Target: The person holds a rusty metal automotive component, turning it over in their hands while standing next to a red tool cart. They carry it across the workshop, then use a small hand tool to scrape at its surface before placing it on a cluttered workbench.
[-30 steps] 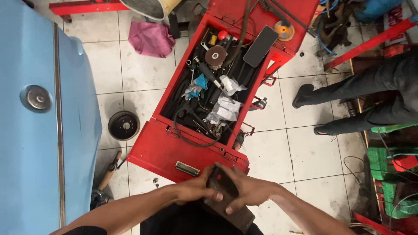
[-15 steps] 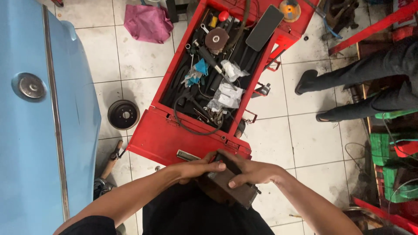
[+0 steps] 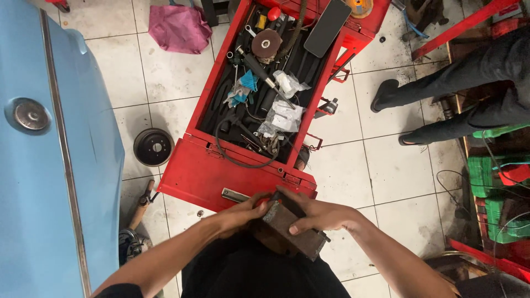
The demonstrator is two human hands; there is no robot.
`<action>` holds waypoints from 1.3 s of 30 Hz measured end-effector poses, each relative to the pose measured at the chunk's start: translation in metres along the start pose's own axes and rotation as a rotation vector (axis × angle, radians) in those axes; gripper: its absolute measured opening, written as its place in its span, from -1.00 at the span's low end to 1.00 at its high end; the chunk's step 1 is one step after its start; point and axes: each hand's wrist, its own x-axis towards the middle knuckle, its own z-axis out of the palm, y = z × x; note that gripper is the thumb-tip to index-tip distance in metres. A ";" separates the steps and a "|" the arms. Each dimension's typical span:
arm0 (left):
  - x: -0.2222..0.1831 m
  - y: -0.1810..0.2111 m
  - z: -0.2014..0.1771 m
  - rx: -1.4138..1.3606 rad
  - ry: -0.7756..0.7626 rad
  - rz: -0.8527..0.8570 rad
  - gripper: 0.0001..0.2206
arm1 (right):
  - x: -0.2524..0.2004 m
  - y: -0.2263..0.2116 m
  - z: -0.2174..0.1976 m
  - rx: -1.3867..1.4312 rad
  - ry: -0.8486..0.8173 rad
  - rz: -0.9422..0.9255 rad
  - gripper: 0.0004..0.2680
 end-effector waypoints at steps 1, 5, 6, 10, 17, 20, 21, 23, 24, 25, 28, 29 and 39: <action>-0.004 -0.006 0.003 -0.044 0.012 0.089 0.00 | -0.002 -0.002 0.001 0.046 0.001 -0.025 -0.07; -0.009 -0.022 0.003 -0.175 0.065 0.100 -0.03 | -0.002 0.007 0.005 0.150 0.037 0.031 -0.13; -0.011 -0.021 0.004 -0.178 0.069 0.098 -0.03 | -0.001 0.013 0.007 0.150 0.031 0.029 -0.13; -0.013 -0.018 0.002 -0.134 0.115 -0.037 0.02 | 0.001 0.022 0.011 0.245 0.060 0.092 -0.14; 0.007 -0.032 0.015 -0.144 0.111 0.119 -0.09 | -0.009 0.063 0.017 0.472 0.177 0.132 -0.15; 0.027 -0.037 0.021 -0.183 0.177 0.186 -0.35 | -0.013 0.090 0.017 0.539 0.312 0.321 -0.19; 0.027 -0.031 0.025 -0.178 0.171 0.185 -0.35 | -0.015 0.090 0.017 0.543 0.319 0.320 -0.19; 0.028 -0.019 0.035 -0.296 0.262 0.105 -0.54 | -0.020 0.089 0.018 0.751 0.305 0.152 -0.20; 0.031 -0.017 0.037 -0.290 0.258 0.105 -0.54 | -0.024 0.081 0.015 0.754 0.311 0.148 -0.20; 0.034 -0.016 0.040 -0.314 0.285 0.153 -0.56 | -0.029 0.073 0.013 0.742 0.349 0.181 -0.21; 0.044 -0.003 0.045 -0.484 0.294 0.200 -0.57 | -0.035 0.064 0.007 0.786 0.410 0.144 -0.23; 0.048 0.003 0.046 -0.639 0.279 0.198 -0.57 | -0.036 0.063 0.005 0.836 0.425 0.079 -0.24; 0.033 0.089 0.060 -0.385 0.367 0.420 -0.36 | -0.037 0.024 -0.009 0.675 0.704 -0.125 -0.22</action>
